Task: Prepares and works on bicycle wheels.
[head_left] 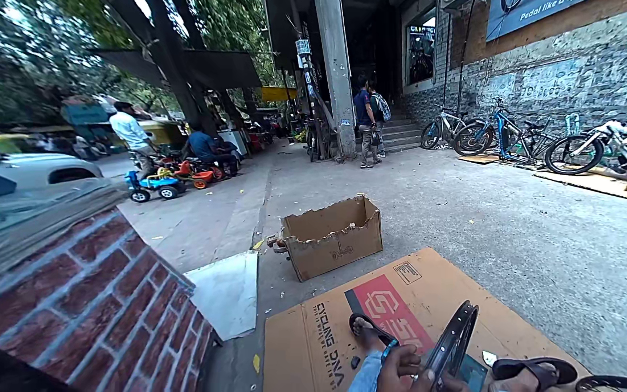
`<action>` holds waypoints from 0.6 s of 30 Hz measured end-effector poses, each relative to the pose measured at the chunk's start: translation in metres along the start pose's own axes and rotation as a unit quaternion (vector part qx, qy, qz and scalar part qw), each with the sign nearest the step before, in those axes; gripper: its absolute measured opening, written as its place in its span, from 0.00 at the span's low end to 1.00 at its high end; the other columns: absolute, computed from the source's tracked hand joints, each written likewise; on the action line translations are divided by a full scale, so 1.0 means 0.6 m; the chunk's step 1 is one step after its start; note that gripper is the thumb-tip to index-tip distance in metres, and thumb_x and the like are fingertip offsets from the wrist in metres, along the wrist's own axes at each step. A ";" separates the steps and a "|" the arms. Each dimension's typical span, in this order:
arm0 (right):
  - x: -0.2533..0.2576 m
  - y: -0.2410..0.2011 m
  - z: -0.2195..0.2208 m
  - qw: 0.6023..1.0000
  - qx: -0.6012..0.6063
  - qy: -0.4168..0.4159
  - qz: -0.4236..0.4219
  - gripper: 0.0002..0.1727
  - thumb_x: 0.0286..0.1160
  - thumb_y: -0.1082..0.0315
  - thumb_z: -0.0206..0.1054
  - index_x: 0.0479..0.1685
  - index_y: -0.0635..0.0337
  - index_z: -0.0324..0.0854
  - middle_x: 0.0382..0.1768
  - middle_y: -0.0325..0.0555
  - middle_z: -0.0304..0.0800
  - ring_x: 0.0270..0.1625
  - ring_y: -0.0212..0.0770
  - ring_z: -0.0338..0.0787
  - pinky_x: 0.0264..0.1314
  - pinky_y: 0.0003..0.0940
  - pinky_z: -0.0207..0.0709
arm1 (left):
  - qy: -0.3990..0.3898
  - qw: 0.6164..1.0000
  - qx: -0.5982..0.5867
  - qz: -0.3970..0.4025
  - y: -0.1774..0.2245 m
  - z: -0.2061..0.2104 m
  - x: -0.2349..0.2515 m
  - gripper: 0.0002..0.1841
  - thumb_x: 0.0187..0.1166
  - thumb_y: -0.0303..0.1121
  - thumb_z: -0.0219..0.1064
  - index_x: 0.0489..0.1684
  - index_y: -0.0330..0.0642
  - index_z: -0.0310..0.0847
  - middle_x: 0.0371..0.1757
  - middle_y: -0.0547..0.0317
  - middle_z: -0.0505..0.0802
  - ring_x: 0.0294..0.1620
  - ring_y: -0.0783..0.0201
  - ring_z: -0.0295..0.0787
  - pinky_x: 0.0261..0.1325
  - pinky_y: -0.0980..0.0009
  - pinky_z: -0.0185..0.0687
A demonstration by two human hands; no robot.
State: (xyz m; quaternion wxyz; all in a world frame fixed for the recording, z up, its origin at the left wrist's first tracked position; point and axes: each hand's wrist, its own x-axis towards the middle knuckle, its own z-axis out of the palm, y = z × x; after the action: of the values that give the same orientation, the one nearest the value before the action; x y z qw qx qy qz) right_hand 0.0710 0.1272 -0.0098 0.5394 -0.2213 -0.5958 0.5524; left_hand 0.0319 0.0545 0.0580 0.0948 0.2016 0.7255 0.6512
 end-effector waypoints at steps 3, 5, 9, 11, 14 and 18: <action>-0.016 0.014 -0.004 0.992 -0.081 -0.014 -0.092 0.10 0.61 0.73 0.73 0.38 0.71 0.87 0.35 0.49 0.95 0.37 0.32 0.95 0.46 0.29 0.91 | -0.011 1.000 -0.017 0.009 -0.010 -0.016 -0.007 0.22 0.72 0.26 0.74 0.65 0.28 0.81 0.56 0.46 0.92 0.53 0.58 0.93 0.60 0.62 0.90; -0.017 0.030 -0.037 0.965 -0.142 -0.088 -0.202 0.13 0.76 0.62 0.69 0.44 0.63 0.92 0.36 0.45 0.97 0.39 0.33 0.96 0.48 0.30 0.91 | -0.028 0.999 -0.023 0.023 -0.029 -0.031 -0.025 0.19 0.74 0.25 0.70 0.64 0.28 0.81 0.57 0.47 0.93 0.54 0.59 0.92 0.61 0.64 0.90; -0.006 0.033 -0.081 0.920 -0.186 -0.184 -0.291 0.17 0.89 0.56 0.60 0.55 0.58 0.88 0.42 0.42 0.97 0.42 0.35 0.96 0.49 0.33 0.91 | -0.039 0.996 -0.046 0.071 -0.056 -0.040 -0.043 0.20 0.75 0.28 0.68 0.65 0.26 0.81 0.57 0.46 0.93 0.55 0.56 0.92 0.62 0.63 0.90; -0.010 0.038 -0.085 0.928 -0.180 -0.176 -0.273 0.16 0.88 0.58 0.60 0.56 0.58 0.90 0.48 0.42 0.98 0.48 0.33 0.97 0.54 0.33 0.91 | -0.045 0.995 -0.036 0.083 -0.054 -0.040 -0.044 0.19 0.77 0.30 0.67 0.63 0.28 0.82 0.57 0.47 0.93 0.56 0.57 0.92 0.63 0.64 0.89; -0.027 0.036 -0.071 0.976 -0.110 -0.074 -0.174 0.17 0.86 0.60 0.63 0.54 0.64 0.92 0.50 0.45 0.98 0.51 0.31 0.97 0.58 0.30 0.91 | -0.049 0.993 -0.003 0.105 -0.043 -0.042 -0.042 0.12 0.77 0.26 0.64 0.52 0.31 0.88 0.54 0.50 0.93 0.56 0.60 0.91 0.64 0.65 0.88; -0.007 0.013 -0.066 0.991 -0.074 0.061 -0.096 0.17 0.80 0.65 0.68 0.55 0.72 0.91 0.53 0.53 0.97 0.54 0.36 0.97 0.61 0.31 0.91 | -0.049 0.992 0.076 0.084 -0.027 -0.059 -0.035 0.08 0.73 0.32 0.65 0.29 0.40 0.86 0.53 0.52 0.94 0.61 0.61 0.89 0.64 0.64 0.84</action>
State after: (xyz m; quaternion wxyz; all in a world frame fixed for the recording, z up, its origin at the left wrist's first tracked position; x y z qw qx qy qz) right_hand 0.1050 0.1426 -0.0260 0.6075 -0.2354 -0.6195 0.4378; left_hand 0.0339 0.0124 0.0439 0.0593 0.3000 0.7481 0.5890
